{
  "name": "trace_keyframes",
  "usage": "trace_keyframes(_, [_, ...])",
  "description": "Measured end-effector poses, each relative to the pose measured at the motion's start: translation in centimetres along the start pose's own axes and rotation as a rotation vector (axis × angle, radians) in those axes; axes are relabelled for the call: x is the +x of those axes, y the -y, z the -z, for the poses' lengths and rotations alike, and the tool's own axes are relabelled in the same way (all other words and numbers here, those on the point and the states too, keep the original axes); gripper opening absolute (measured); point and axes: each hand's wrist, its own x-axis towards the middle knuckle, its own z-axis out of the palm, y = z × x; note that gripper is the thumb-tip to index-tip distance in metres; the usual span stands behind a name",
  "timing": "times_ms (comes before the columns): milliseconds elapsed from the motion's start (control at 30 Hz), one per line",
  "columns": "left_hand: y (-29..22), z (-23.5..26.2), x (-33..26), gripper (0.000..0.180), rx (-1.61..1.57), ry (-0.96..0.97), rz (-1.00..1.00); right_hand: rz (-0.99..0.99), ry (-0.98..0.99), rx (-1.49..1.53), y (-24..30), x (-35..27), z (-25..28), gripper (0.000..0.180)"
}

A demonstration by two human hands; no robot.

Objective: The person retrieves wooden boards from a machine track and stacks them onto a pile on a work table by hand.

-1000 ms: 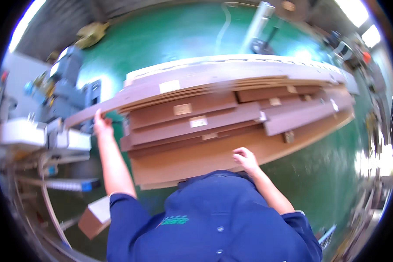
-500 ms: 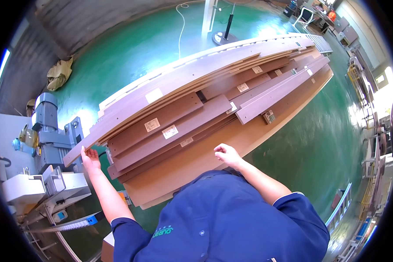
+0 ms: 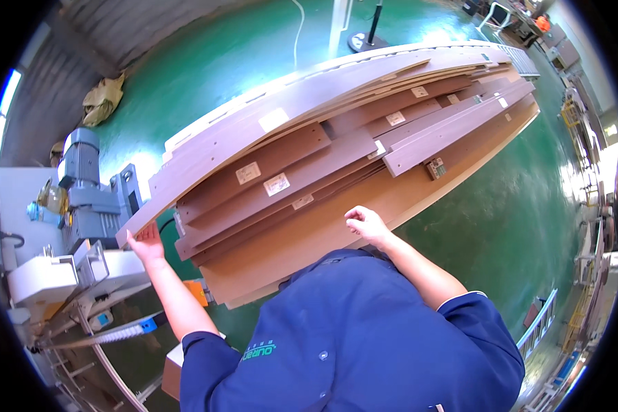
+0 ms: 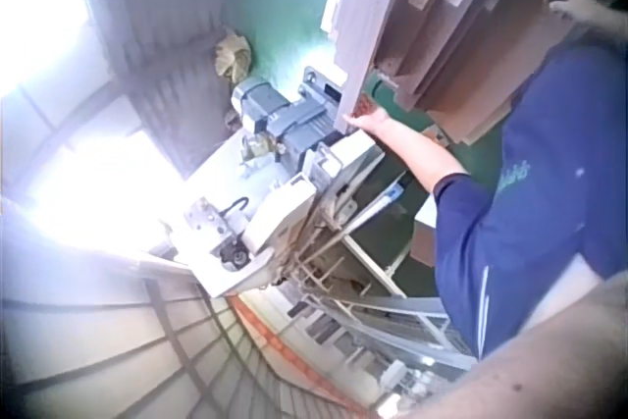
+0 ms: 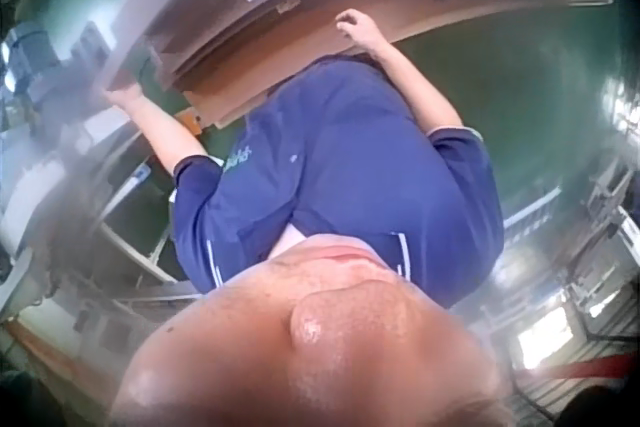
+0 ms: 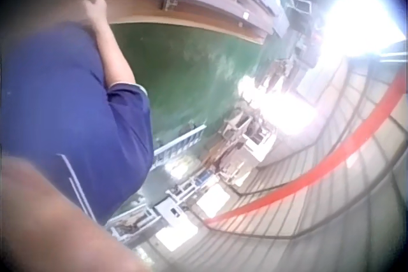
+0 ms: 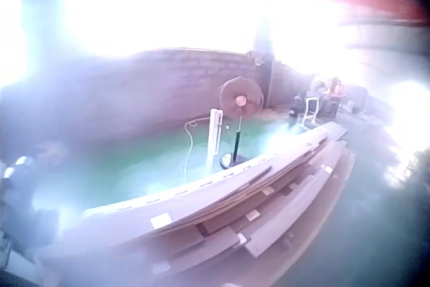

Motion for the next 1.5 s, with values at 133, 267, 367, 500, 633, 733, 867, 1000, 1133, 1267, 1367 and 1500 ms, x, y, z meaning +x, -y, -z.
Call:
trace_keyframes(133, [0.9, -1.4, -3.1, 0.054, 0.028, -0.015, -0.052, -0.061, 0.045, 0.065, 1.6, 0.5, -0.2, 0.024])
trace_keyframes(267, [1.3, -2.1, -6.5, 0.056, -0.005, -0.019, -0.094, -0.043, 0.084, 0.138, 4.6, 1.9, -0.6, 0.026])
trace_keyframes(367, [1.4, -2.4, -8.9, 0.054, 0.016, -0.028, -0.157, 0.043, 0.073, 0.134, 7.5, 2.7, -1.4, 0.019])
trace_keyframes(500, [1.4, -2.0, -10.5, 0.053, 0.039, -0.102, -0.243, 0.035, 0.019, 0.377, 9.6, 4.9, -2.2, 0.025])
trace_keyframes(633, [1.9, -0.3, -13.2, 0.048, 0.061, -0.126, -0.232, 0.065, 0.069, 0.979, 10.6, 7.1, -2.8, 0.027])
trace_keyframes(733, [2.7, 1.8, -15.0, 0.046, 0.078, -0.172, -0.225, 0.138, 0.200, 1.078, 11.4, 7.5, -3.0, 0.026])
trace_keyframes(867, [4.2, 0.6, -18.4, 0.047, 0.082, -0.226, -0.214, 0.163, 0.077, 1.088, 10.9, 6.7, -3.1, 0.027])
trace_keyframes(1000, [5.6, 1.1, -19.4, 0.049, 0.091, -0.219, -0.185, 0.127, -0.021, 1.145, 11.5, 5.6, -2.3, 0.027])
trace_keyframes(1133, [6.7, 1.3, -19.8, 0.051, 0.061, -0.168, -0.127, 0.128, 0.007, 1.181, 10.8, 5.7, -1.5, 0.029])
trace_keyframes(1267, [7.4, 1.9, -19.8, 0.050, 0.021, -0.114, -0.041, 0.121, -0.098, 1.174, 9.8, 5.1, -1.0, 0.027])
trace_keyframes(1367, [7.8, 3.5, -19.3, 0.041, -0.014, -0.032, 0.030, 0.212, -0.282, 1.105, 9.0, 5.6, 0.6, 0.022])
trace_keyframes(1500, [6.7, 4.9, -18.7, 0.030, 0.073, -0.222, -0.026, 0.376, -0.499, 1.032, 11.9, 3.0, 6.2, 0.017])
